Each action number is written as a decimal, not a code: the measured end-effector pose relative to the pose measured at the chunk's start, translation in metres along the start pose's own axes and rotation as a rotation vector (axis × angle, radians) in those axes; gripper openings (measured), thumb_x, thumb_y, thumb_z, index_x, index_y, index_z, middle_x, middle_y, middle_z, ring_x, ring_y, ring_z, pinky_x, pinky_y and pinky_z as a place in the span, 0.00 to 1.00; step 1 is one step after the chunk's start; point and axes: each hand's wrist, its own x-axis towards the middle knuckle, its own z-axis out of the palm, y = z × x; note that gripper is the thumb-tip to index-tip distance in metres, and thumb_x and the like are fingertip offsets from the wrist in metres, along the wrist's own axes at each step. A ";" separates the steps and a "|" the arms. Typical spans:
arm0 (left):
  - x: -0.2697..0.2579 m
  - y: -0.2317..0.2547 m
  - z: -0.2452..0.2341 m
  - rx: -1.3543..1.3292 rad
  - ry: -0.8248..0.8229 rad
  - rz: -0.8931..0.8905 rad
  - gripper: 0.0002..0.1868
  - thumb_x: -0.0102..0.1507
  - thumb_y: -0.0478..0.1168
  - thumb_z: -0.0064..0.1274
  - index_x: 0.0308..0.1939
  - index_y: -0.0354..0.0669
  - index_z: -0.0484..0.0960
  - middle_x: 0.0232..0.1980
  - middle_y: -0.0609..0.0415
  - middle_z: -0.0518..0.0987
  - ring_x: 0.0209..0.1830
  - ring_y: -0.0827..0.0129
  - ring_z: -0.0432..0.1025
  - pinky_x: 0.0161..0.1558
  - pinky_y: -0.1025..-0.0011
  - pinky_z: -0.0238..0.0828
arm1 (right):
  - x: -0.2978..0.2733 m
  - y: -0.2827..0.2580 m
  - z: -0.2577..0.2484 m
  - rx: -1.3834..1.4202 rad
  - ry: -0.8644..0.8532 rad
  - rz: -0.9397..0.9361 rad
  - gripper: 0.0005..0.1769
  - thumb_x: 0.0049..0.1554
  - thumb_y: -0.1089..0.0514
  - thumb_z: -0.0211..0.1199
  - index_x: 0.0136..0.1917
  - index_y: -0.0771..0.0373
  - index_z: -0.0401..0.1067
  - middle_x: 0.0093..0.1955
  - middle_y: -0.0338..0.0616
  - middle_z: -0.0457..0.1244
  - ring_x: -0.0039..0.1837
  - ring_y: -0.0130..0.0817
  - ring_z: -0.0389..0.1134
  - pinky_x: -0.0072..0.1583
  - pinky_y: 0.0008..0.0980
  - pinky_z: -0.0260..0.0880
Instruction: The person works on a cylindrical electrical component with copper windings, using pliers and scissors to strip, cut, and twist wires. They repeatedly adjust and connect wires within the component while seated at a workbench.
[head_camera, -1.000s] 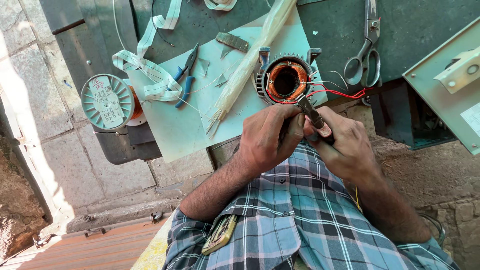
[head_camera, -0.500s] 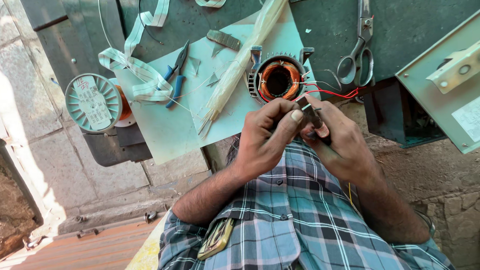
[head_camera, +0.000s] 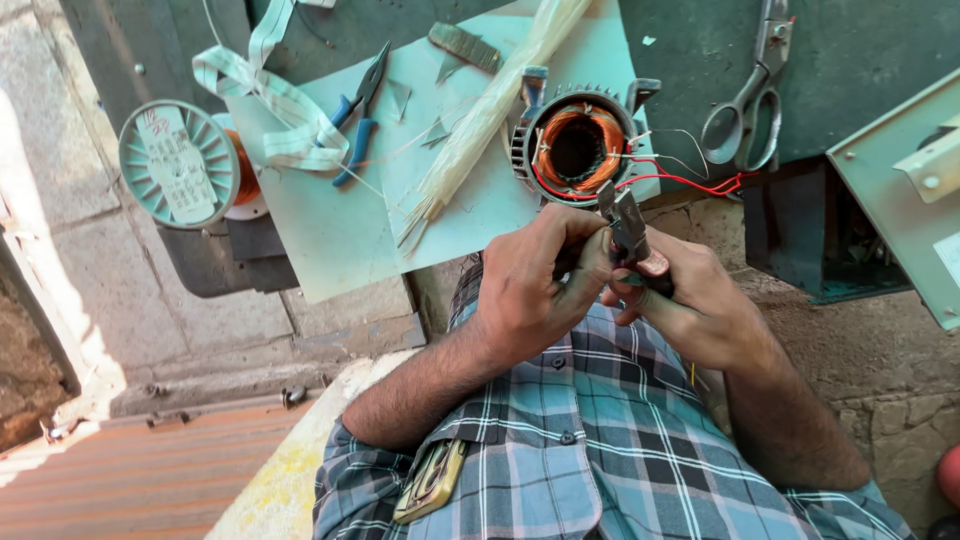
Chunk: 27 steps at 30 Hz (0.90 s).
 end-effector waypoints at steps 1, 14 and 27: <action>0.000 -0.001 -0.001 0.013 0.000 0.020 0.09 0.69 0.34 0.57 0.50 0.36 0.75 0.37 0.50 0.81 0.34 0.69 0.80 0.37 0.73 0.76 | 0.002 -0.001 -0.001 -0.010 -0.007 -0.006 0.12 0.57 0.68 0.57 0.56 0.65 0.68 0.44 0.41 0.67 0.45 0.26 0.72 0.42 0.27 0.79; 0.005 0.007 0.001 0.099 0.115 0.030 0.06 0.71 0.32 0.54 0.50 0.36 0.73 0.37 0.50 0.78 0.33 0.63 0.78 0.36 0.68 0.74 | 0.011 -0.018 -0.005 -0.531 0.177 -0.308 0.23 0.53 0.70 0.62 0.62 0.64 0.70 0.46 0.50 0.70 0.49 0.46 0.76 0.50 0.40 0.74; 0.010 -0.017 0.019 0.098 0.089 0.415 0.12 0.56 0.28 0.60 0.28 0.40 0.70 0.26 0.52 0.70 0.23 0.58 0.69 0.27 0.60 0.66 | 0.007 0.010 -0.022 -0.228 0.142 -0.427 0.24 0.44 0.76 0.59 0.55 0.69 0.76 0.45 0.48 0.71 0.46 0.34 0.74 0.50 0.29 0.73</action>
